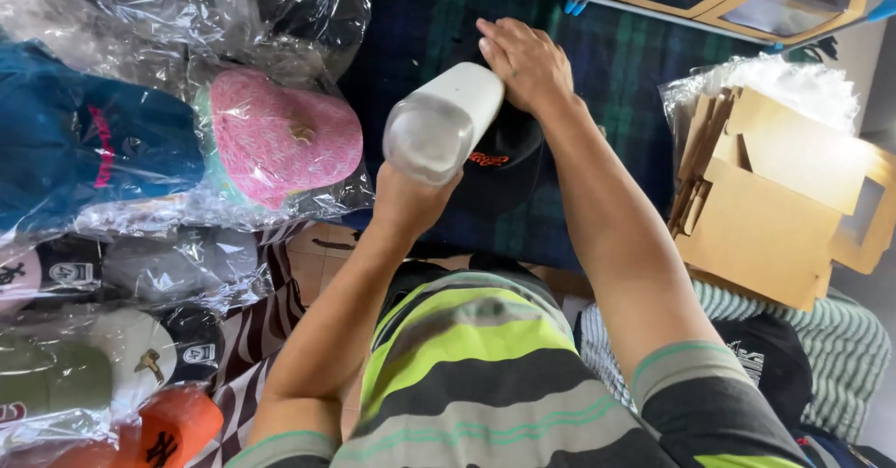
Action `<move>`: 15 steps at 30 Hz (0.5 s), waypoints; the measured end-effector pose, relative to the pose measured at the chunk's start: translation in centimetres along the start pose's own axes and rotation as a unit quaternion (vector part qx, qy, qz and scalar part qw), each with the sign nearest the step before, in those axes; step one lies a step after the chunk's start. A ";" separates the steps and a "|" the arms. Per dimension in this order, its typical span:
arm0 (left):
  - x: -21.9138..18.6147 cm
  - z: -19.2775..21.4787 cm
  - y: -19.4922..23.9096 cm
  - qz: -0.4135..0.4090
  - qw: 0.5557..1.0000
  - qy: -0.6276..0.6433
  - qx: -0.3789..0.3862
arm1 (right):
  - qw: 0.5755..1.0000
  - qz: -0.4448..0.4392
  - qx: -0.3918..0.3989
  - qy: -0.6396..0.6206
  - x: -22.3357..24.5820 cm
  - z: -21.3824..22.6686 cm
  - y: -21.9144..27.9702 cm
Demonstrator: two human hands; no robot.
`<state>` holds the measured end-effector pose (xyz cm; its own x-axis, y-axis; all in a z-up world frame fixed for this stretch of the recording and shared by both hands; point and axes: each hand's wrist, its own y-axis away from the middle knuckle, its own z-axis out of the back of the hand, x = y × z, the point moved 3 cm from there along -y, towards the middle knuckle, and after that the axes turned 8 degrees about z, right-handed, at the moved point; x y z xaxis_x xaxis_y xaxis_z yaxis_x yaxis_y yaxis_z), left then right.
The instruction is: The person uses a handheld steamer to clean a black cap placed on a table. They move the steamer over the cap's surface and use a brush to assist in cleaning. The person also adjusts the cap's position during the process.
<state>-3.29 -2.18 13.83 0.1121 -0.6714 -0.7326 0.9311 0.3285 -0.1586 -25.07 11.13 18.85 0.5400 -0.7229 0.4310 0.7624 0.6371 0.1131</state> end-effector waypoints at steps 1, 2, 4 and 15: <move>-0.1 0.2 0.0 0.052 0.999 0.010 0.012 | 1.000 -0.003 0.003 -0.002 0.0 0.2 0.0; -0.2 0.4 0.0 0.103 0.994 0.021 0.024 | 1.000 -0.005 0.006 -0.005 0.0 0.5 0.0; -0.2 0.9 0.6 0.084 0.996 0.026 0.028 | 1.000 -0.013 0.012 0.005 0.3 0.2 -0.7; -1.0 0.9 6.8 0.008 0.987 0.125 0.103 | 0.894 0.131 -0.422 -0.069 2.3 1.6 8.3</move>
<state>3.21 0.13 14.09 0.0624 -0.4730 -0.8788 0.9836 0.1783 -0.0262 -18.07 15.23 22.22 0.7348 -0.5018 0.4564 0.6450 0.3087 -0.6991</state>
